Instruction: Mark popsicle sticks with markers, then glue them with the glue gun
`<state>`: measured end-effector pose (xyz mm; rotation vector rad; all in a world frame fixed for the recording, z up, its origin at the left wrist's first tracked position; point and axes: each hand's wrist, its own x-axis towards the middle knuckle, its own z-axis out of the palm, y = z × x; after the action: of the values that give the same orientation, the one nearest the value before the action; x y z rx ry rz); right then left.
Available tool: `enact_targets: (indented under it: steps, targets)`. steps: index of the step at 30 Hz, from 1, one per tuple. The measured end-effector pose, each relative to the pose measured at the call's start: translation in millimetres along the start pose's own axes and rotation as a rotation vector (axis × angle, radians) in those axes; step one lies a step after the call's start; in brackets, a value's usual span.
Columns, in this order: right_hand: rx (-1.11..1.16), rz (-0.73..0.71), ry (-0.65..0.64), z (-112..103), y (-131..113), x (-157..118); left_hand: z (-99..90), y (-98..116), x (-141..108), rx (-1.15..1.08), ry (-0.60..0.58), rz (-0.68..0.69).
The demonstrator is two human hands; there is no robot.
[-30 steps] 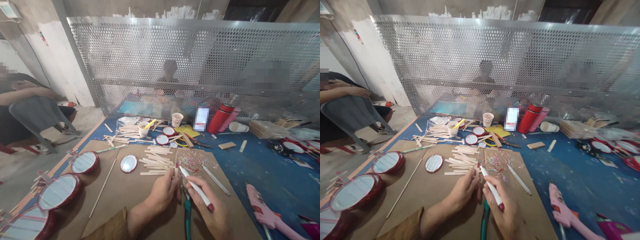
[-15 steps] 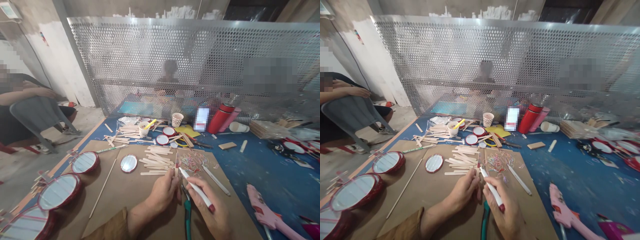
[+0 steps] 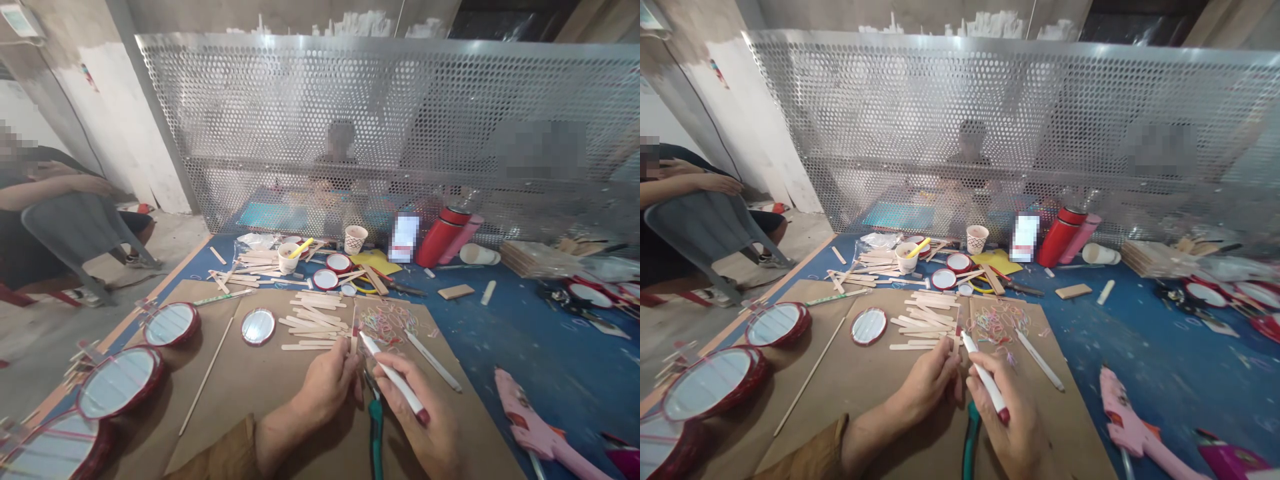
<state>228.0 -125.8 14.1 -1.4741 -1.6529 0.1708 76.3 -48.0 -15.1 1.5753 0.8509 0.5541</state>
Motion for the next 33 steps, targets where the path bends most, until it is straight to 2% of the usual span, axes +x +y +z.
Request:
enact_targets:
  steps: [5,9,15,27,33]
  targets:
    - [0.027,0.033,-0.040,1,-3,-2,-0.5,-3,2,0.018,0.002,0.005]
    - [0.054,0.112,0.001,2,-8,-3,0.2,-4,2,0.015,0.009,0.000]
    - [0.084,0.134,0.007,3,-11,-4,-1.0,1,0,-0.012,-0.017,-0.004]
    - [0.082,0.027,0.042,0,-14,0,1.2,-5,2,-0.012,-0.013,-0.027]
    - [0.110,0.040,0.044,4,-16,-5,-0.9,-6,1,-0.035,0.019,-0.012]
